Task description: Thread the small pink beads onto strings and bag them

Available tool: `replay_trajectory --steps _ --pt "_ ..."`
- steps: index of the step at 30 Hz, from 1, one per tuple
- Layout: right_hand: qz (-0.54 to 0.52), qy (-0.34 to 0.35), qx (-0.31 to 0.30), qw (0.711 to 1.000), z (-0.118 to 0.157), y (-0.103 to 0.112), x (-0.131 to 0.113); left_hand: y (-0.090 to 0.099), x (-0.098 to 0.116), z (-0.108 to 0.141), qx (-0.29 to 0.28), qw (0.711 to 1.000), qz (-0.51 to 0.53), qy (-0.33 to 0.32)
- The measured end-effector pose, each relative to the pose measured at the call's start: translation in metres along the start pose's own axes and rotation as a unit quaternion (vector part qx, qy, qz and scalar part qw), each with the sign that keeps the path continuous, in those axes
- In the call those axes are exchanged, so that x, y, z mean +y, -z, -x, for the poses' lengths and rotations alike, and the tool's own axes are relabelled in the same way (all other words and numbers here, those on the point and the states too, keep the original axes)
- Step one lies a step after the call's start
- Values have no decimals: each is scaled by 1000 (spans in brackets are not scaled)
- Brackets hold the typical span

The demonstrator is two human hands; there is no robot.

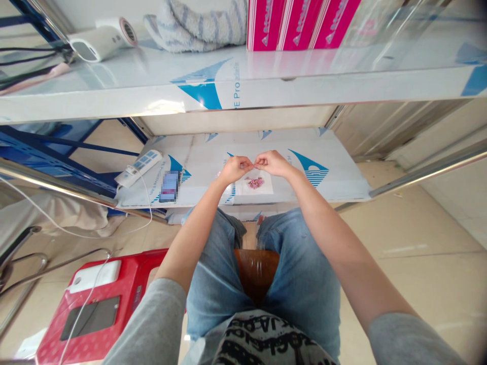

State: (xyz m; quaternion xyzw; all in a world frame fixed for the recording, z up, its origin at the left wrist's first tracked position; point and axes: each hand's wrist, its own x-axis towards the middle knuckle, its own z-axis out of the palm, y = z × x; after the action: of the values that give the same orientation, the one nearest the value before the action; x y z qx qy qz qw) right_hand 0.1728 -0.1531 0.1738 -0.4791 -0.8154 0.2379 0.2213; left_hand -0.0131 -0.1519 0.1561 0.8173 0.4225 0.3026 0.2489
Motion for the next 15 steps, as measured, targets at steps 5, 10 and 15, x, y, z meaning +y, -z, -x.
replay_trajectory --steps 5,10,15 --pt "20 -3 3 1000 1 0 8 -8 -6 11 2 999 31 24" --pt "11 0 -53 999 8 -4 9 -16 -9 29 8 999 4 44" --pt "-12 23 -54 998 16 -7 8 -11 6 34 8 995 -80 62"
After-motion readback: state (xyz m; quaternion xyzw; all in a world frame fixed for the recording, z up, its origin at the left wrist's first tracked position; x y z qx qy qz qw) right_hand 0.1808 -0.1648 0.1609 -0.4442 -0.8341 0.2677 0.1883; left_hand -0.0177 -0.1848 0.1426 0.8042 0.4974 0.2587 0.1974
